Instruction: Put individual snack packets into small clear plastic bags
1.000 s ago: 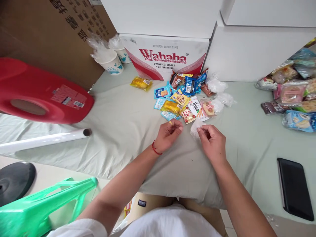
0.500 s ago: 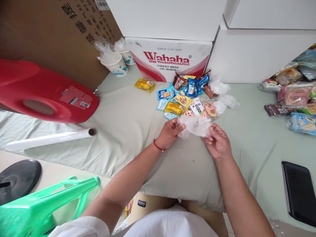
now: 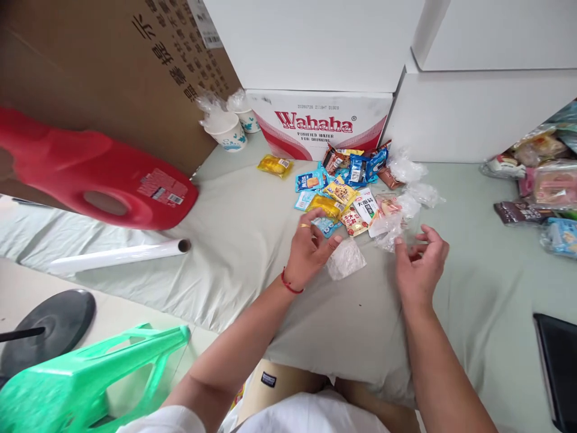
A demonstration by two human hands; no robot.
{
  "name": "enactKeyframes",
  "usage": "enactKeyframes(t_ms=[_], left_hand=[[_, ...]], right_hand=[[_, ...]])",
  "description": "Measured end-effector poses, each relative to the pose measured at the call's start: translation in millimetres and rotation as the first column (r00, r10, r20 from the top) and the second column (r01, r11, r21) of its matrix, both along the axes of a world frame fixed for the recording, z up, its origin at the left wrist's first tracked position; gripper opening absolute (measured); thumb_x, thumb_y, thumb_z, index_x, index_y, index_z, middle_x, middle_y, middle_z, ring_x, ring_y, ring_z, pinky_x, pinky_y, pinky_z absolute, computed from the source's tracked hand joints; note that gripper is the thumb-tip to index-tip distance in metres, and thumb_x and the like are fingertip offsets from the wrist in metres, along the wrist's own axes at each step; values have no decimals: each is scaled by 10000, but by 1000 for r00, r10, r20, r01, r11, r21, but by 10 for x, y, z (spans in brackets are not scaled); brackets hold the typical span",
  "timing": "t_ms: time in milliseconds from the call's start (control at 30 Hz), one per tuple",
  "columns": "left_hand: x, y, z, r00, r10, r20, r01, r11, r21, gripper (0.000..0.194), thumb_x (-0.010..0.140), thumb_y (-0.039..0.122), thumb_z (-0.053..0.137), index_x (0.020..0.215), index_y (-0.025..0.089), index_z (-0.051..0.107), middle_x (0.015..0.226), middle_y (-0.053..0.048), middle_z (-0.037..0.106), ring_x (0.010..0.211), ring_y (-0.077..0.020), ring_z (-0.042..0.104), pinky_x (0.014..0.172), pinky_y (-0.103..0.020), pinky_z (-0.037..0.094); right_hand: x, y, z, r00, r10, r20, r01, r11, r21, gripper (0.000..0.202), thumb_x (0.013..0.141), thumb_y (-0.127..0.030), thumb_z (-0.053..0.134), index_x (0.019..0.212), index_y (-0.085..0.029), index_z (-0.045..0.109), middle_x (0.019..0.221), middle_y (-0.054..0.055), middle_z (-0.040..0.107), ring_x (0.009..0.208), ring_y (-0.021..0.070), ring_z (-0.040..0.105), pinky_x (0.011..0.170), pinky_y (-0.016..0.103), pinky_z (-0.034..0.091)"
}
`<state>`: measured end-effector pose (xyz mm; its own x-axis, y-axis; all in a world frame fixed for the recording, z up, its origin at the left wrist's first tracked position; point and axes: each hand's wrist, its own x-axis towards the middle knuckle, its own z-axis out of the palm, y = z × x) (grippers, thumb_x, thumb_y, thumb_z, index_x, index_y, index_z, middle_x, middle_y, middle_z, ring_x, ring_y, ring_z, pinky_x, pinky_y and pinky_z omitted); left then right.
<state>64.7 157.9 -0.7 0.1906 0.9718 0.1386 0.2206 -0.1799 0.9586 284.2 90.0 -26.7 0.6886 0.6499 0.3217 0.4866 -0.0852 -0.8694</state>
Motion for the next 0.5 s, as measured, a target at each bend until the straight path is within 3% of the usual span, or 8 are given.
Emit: enactKeyframes(t_ms=[67, 133, 233, 300, 367, 433, 500], left_hand=[[-117, -57, 179, 987, 148, -55, -137, 976, 172, 459, 874, 395, 745, 1275, 233, 589, 1334, -121, 578, 764, -141, 565, 675, -317, 507], [-310, -29, 348, 971, 219, -90, -187, 942, 278, 190, 911, 286, 674, 1096, 248, 653, 1243, -88, 608, 833, -164, 595, 700, -320, 520], [-711, 322, 478, 929, 332, -163, -257, 897, 360, 64, 924, 194, 616, 947, 245, 647, 988, -39, 651, 857, -185, 615, 734, -334, 531], [-1009, 784, 474, 858, 466, -216, -349, 837, 422, 91, 911, 177, 645, 980, 230, 619, 986, -37, 661, 929, -210, 631, 837, -377, 548], [-1285, 1362, 438, 754, 582, -305, -386, 768, 512, 247, 877, 164, 719, 1089, 213, 603, 1127, -63, 662, 1113, -253, 605, 1039, -455, 504], [-1511, 1963, 398, 646, 623, -440, -375, 762, 528, 485, 866, 171, 765, 1298, 178, 545, 1357, -101, 601, 1323, -307, 509, 1169, -571, 399], [-1679, 2508, 350, 600, 581, -550, -333, 806, 489, 775, 840, 215, 832, 1494, 198, 417, 1592, -115, 435, 1507, -361, 315, 1235, -694, 240]], right_hand=[[-54, -68, 54, 973, 3, 232, -28, 994, 101, 540, 834, -289, 742, 1353, -226, 610, 1289, 120, 553, 739, 137, 522, 643, 329, 476], [-137, -146, 112, 930, 76, 359, -155, 968, 196, 481, 870, -271, 691, 1345, -262, 619, 1288, 125, 547, 869, 208, 582, 683, 369, 509], [-337, -243, 163, 815, 272, 512, -389, 912, 134, 444, 897, -274, 667, 1337, -300, 612, 1187, 106, 600, 1053, 287, 612, 844, 461, 550], [-483, -274, 158, 737, 389, 553, -482, 876, 27, 405, 906, -239, 665, 1304, -301, 617, 1147, 96, 619, 1058, 277, 627, 894, 468, 553], [-589, -273, 127, 705, 454, 545, -524, 851, -30, 352, 915, -191, 653, 1250, -298, 637, 1130, 91, 618, 1024, 251, 641, 865, 429, 570], [-630, -252, 81, 712, 473, 519, -530, 847, -45, 324, 925, -161, 633, 1218, -297, 656, 1123, 85, 613, 995, 233, 647, 825, 400, 580], [-619, -225, 37, 733, 466, 495, -509, 859, -55, 325, 928, -152, 628, 1216, -297, 665, 1126, 82, 615, 988, 229, 647, 813, 393, 582]])
